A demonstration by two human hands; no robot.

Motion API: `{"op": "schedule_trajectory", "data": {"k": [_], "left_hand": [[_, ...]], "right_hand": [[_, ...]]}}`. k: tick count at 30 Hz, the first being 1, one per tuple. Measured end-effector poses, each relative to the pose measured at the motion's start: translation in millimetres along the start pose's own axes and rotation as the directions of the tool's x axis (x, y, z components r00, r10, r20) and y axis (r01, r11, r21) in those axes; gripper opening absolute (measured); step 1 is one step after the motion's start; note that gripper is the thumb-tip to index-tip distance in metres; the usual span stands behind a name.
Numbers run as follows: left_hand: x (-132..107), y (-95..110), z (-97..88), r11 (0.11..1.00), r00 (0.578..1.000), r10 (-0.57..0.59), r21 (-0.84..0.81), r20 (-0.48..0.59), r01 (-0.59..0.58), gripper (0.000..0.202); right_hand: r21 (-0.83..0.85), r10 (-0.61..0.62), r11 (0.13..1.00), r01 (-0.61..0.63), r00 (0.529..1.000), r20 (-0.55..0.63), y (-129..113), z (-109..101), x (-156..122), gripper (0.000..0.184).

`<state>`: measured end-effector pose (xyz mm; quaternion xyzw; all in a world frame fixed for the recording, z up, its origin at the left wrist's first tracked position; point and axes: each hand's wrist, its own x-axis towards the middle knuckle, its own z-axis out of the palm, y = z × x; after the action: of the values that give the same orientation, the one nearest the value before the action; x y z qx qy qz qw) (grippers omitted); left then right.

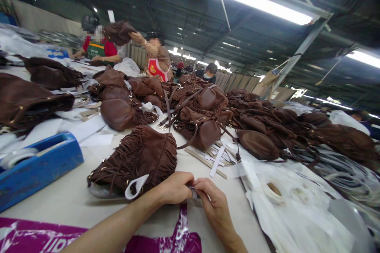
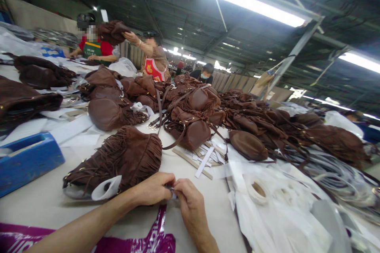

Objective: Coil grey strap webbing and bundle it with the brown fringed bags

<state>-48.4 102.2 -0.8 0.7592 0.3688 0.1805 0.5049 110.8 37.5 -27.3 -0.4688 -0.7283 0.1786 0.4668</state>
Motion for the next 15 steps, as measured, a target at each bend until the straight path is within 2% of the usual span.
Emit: {"op": "schedule_trajectory", "data": {"k": [6,10,12,15], "left_hand": [[9.0,-10.5,0.9,0.985,0.995,-0.074,-0.148,0.071,0.084,0.02],[9.9,-11.2,-3.1,0.97,0.993,-0.095,-0.218,0.077,0.109,0.022],[7.5,-8.4,-5.9,0.965,0.992,-0.086,-0.238,0.095,0.107,0.024],[2.5,-4.8,-7.3,0.966,0.989,-0.053,-0.242,0.138,0.086,0.024]], "right_hand": [[-0.148,-0.166,0.97,0.194,0.969,0.181,4.3,-11.9,-5.0,0.03],[-0.218,-0.203,0.937,0.274,0.932,0.301,5.7,-20.3,-5.9,0.04],[-0.265,-0.206,0.921,0.287,0.933,0.296,7.3,-22.3,-8.1,0.043],[-0.344,-0.237,0.887,0.307,0.944,0.23,5.8,-19.4,-13.0,0.04]]}}
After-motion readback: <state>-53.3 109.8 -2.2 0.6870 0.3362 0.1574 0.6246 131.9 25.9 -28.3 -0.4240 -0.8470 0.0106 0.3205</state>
